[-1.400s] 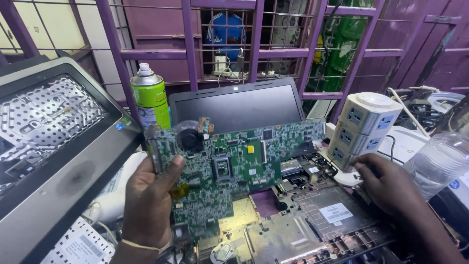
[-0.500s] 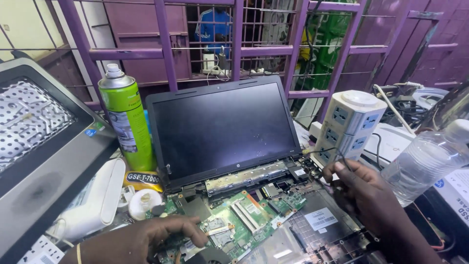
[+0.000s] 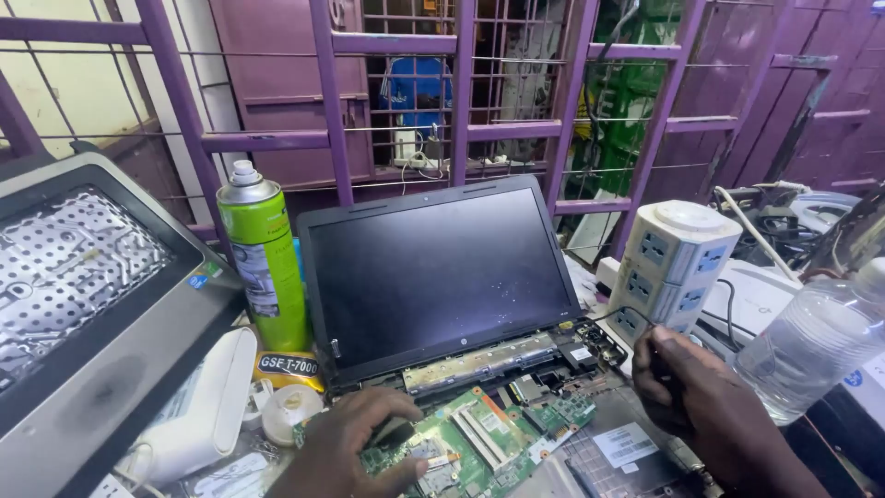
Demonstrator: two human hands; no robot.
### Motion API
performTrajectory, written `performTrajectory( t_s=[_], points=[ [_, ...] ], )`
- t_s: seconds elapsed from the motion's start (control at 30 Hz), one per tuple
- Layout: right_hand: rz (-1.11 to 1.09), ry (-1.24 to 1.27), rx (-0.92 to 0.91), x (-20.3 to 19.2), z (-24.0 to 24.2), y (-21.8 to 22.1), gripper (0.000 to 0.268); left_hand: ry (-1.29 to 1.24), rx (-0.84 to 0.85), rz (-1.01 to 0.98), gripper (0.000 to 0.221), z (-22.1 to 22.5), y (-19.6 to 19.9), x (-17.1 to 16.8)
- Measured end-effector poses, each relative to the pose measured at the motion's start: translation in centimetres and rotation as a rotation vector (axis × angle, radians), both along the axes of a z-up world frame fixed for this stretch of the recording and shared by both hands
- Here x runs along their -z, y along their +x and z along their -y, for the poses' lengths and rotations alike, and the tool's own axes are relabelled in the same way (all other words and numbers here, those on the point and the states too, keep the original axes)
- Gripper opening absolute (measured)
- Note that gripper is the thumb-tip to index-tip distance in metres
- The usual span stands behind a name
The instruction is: Reinstalling and aligning a motherboard within a laptop chassis while managing internal cables.
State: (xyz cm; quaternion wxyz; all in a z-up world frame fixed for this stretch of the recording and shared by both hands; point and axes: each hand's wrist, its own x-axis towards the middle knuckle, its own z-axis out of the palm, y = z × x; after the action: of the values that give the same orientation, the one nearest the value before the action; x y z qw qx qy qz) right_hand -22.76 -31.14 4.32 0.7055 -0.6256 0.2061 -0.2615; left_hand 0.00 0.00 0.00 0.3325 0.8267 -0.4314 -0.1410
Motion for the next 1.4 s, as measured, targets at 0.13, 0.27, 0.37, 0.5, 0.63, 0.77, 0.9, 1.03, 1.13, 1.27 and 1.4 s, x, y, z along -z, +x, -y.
performTrajectory(
  t_s=[0.13, 0.27, 0.37, 0.5, 0.63, 0.77, 0.9, 1.03, 1.13, 1.27, 1.4],
  points=[
    [0.009, 0.090, -0.035, 0.8, 0.9, 0.3, 0.018, 0.203, 0.134, -0.088, 0.111, 1.1, 0.2, 0.5],
    [0.018, 0.073, -0.075, 1.0, 0.4, 0.4, 0.022, 0.255, 0.169, -0.107, 0.111, 1.0, -0.5, -0.2],
    [-0.008, 0.015, -0.063, 1.5, 0.9, 0.4, 0.035, 0.250, 0.211, -0.085, 0.113, 1.0, -0.4, 0.0],
    [0.042, -0.051, 0.035, 2.5, 1.6, 1.0, 0.025, 0.237, 0.239, -0.082, 0.112, 1.3, 0.3, 0.9],
    [0.112, 0.062, 0.018, 2.6, 2.1, 1.0, 0.023, 0.289, 0.162, -0.077, 0.103, 1.7, 0.3, 1.1],
    [0.140, 0.090, -0.010, 2.3, 2.1, 0.8, 0.020, 0.323, 0.195, -0.067, 0.102, 1.8, 0.9, 1.6],
    [0.144, 0.120, -0.051, 2.3, 1.9, 0.4, 0.017, 0.268, 0.254, -0.055, 0.100, 1.7, 1.1, 2.0],
    [0.183, 0.142, -0.068, 2.2, 1.8, 0.4, 0.017, 0.315, 0.218, -0.063, 0.094, 1.9, 0.9, 1.5],
    [0.183, 0.140, -0.067, 2.4, 1.6, 0.6, 0.019, 0.347, 0.200, -0.061, 0.090, 2.1, 0.9, 1.6],
    [0.178, 0.174, -0.079, 2.4, 1.7, 0.7, 0.021, 0.670, 0.197, 0.089, 0.080, 3.3, -2.1, -2.2],
    [0.192, 0.219, -0.114, 2.4, 1.4, 0.5, 0.023, 0.764, 0.194, 0.120, 0.101, 3.7, -3.8, -3.1]
  ],
)
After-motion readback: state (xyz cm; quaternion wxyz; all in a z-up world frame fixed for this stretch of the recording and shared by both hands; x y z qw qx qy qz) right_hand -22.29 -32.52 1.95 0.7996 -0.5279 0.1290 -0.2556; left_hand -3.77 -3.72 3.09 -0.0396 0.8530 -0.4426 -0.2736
